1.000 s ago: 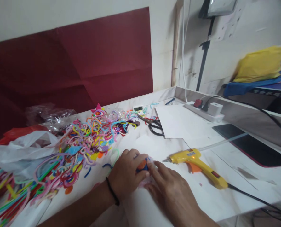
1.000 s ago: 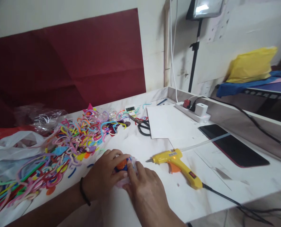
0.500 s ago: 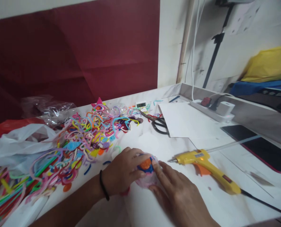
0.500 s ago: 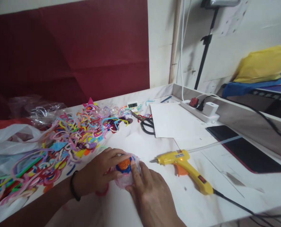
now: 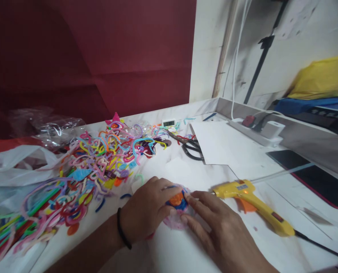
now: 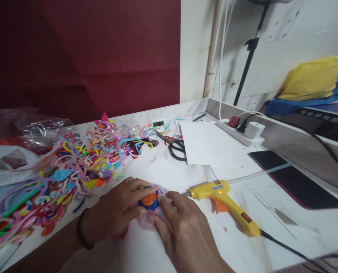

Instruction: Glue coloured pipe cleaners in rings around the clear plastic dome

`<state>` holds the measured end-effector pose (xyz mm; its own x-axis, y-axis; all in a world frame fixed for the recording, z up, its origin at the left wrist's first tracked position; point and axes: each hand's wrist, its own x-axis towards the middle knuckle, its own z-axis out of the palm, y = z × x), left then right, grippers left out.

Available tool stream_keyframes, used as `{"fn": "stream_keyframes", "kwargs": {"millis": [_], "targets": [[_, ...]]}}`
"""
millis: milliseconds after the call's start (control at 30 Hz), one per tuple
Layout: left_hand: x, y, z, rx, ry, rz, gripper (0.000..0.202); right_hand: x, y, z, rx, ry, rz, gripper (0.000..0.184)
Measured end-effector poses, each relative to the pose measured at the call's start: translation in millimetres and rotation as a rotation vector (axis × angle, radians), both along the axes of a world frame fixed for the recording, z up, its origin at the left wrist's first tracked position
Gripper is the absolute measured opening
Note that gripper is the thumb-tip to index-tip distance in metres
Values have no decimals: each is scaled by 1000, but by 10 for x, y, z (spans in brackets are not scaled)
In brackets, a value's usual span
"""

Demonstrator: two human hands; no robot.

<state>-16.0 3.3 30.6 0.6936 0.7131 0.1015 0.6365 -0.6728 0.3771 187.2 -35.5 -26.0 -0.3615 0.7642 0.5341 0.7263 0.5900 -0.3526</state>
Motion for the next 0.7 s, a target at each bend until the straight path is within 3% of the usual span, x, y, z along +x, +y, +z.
{"fn": "stream_keyframes", "kwargs": {"millis": [200, 367, 500, 700], "targets": [[16, 2, -16, 7, 6, 22, 39, -46, 65, 39, -115, 66, 25, 22], [10, -39, -44, 59, 35, 18, 39, -79, 79, 64, -62, 58, -17, 17], [9, -38, -33, 125, 132, 25, 37, -87, 81, 78, -139, 78, 2, 14], [-31, 34, 40, 102, 172, -3, 37, -83, 80, 74, -137, 86, -23, 19]]}}
